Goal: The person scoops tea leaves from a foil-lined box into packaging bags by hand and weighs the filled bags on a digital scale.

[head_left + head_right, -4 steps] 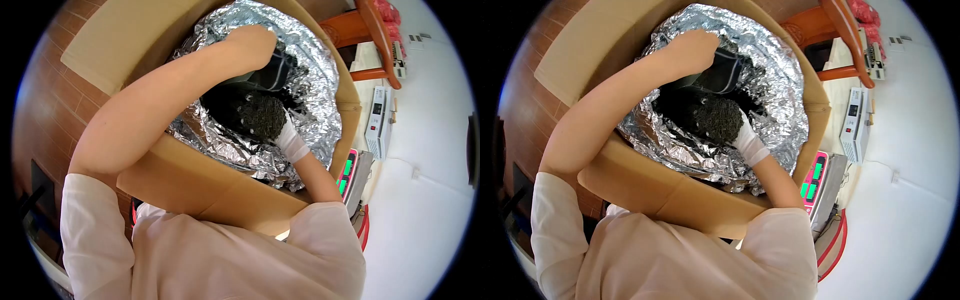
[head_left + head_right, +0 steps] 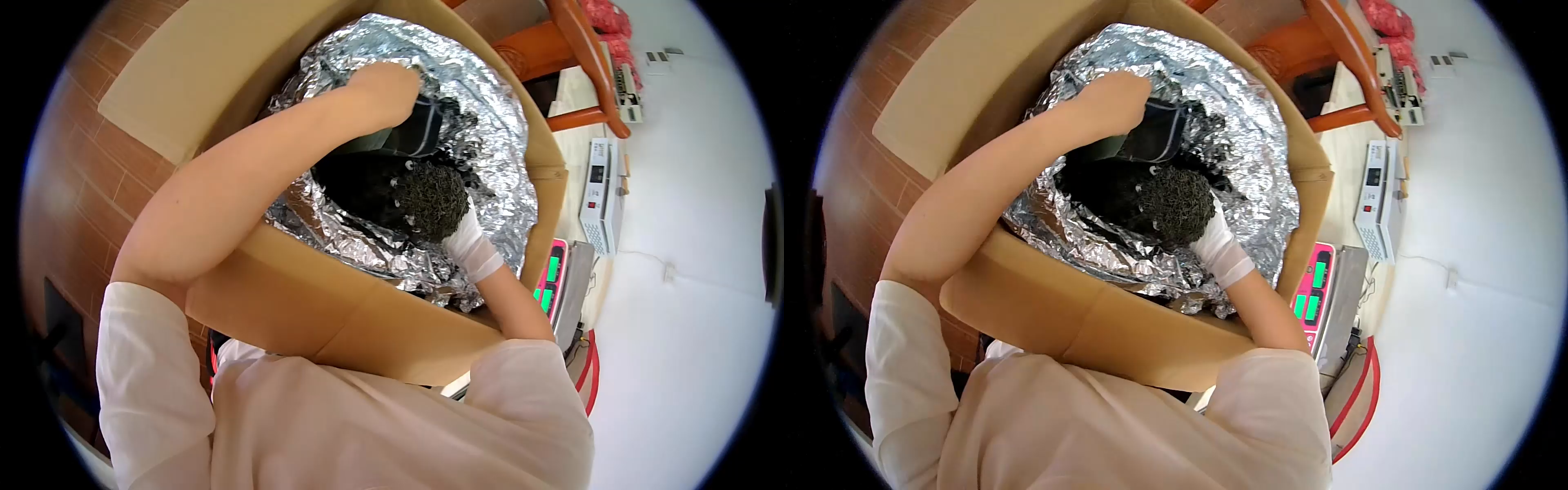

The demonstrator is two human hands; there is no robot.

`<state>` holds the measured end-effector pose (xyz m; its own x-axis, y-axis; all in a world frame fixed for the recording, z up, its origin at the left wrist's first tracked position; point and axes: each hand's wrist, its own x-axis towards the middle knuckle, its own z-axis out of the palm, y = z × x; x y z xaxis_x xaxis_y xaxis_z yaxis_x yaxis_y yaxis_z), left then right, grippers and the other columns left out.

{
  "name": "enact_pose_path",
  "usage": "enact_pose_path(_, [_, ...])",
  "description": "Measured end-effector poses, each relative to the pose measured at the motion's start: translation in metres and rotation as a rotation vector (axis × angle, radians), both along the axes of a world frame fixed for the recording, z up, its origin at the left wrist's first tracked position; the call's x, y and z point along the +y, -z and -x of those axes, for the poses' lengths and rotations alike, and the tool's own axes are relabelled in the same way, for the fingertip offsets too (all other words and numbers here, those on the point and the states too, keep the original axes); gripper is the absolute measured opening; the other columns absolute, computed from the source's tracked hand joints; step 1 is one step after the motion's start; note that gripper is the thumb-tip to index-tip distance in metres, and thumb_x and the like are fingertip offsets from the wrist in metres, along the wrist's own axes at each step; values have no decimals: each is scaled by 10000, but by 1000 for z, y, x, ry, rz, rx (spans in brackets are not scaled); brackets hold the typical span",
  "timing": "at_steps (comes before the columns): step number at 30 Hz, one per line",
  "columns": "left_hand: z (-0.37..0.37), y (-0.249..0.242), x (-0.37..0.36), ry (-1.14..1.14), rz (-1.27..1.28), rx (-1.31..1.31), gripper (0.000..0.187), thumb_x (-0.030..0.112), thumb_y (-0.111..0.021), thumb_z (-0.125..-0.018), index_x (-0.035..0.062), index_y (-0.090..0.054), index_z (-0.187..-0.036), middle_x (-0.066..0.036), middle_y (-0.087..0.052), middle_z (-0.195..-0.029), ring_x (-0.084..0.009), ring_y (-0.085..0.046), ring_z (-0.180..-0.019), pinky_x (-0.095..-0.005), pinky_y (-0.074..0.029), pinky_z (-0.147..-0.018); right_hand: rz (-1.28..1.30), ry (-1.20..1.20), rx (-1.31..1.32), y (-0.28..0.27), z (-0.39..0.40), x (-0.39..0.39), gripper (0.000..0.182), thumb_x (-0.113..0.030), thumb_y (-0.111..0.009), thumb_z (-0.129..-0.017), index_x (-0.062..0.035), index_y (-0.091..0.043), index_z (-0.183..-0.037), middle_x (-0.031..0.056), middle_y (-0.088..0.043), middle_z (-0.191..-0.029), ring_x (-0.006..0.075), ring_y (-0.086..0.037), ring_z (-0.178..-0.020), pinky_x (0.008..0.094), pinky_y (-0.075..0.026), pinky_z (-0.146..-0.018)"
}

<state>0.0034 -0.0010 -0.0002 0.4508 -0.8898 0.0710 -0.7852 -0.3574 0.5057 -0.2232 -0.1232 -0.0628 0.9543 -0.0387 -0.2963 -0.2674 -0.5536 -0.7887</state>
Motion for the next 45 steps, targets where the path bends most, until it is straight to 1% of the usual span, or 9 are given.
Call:
enact_pose_path(2, [9,-1,-1,23,-56,112,129,41,-520,-760,-49,-595,-814,-224,-633,-755,-364,-627,-831,-447,-489,-768,1019,-377,-128,-46,9,11,456,-321,-424,-902,-81,-472,-1286,78,-488,-1325,237,-467,-1185,389,-327,-1031])
enact_pose_path(7, [28,-6,-2,94,-105,141,206,2,-542,-732,-38,-662,-894,-230,-648,-928,-365,-640,-883,-429,-522,-741,1100,-157,-50,-58,25,6,423,-298,-428,-899,-123,-498,-1278,66,-513,-1296,239,-463,-1184,382,-353,-1007])
enact_pose_path(13, [39,3,-7,191,-204,214,116,27,-622,-696,-50,-685,-757,-231,-655,-822,-350,-654,-821,-416,-524,-723,-1061,1082,-119,-97,-13,25,459,-326,-316,-919,-36,-496,-1226,149,-539,-1248,330,-500,-1152,484,-343,-1029])
enact_pose_path(15, [39,9,-7,195,-111,227,172,21,-528,-738,-64,-620,-621,-167,-631,-594,-319,-658,-670,-395,-523,-700,-1172,1165,-70,-101,-20,30,479,-351,-328,-927,-28,-453,-1257,160,-451,-1340,325,-417,-1236,511,-280,-1054])
enact_pose_path(21, [35,1,-3,217,-111,222,177,8,-498,-739,-61,-622,-633,-166,-631,-584,-285,-652,-585,-384,-534,-604,-994,837,16,-104,-25,36,600,-320,-392,-920,-7,-239,-1409,185,-121,-1499,329,-155,-1373,517,-129,-1101])
enact_pose_path(26, [15,-7,0,92,27,248,154,14,-463,-768,-78,-582,-738,-145,-630,-585,-253,-624,-492,-369,-523,-509,-461,813,-110,-118,-25,43,441,-261,-354,-934,72,-517,-1171,194,-574,-1126,271,-578,-974,354,-490,-844])
enact_pose_path(32, [6,-4,-1,49,102,67,76,51,-591,-690,-2,-643,-678,-160,-640,-648,-301,-657,-666,-396,-523,-622,-344,773,309,-48,-28,7,391,-226,-357,-903,25,-610,-1063,128,-629,-968,200,-605,-802,287,-495,-767])
enact_pose_path(39, [2,-26,7,215,-37,-511,175,150,-568,-779,28,-692,-792,-203,-661,-833,-342,-653,-831,-387,-512,-766,200,133,343,129,-75,-13,523,-368,-434,-920,-33,-439,-1321,199,-497,-1285,335,-457,-1196,370,-343,-1027])
enact_pose_path(45, [10,-24,8,-34,128,-9,169,68,-519,-762,-16,-662,-793,-216,-647,-795,-339,-649,-791,-415,-516,-726,189,-214,434,217,-93,18,867,-708,-391,-804,-90,-323,-1408,235,-126,-1487,397,-106,-1375,453,-133,-1122])
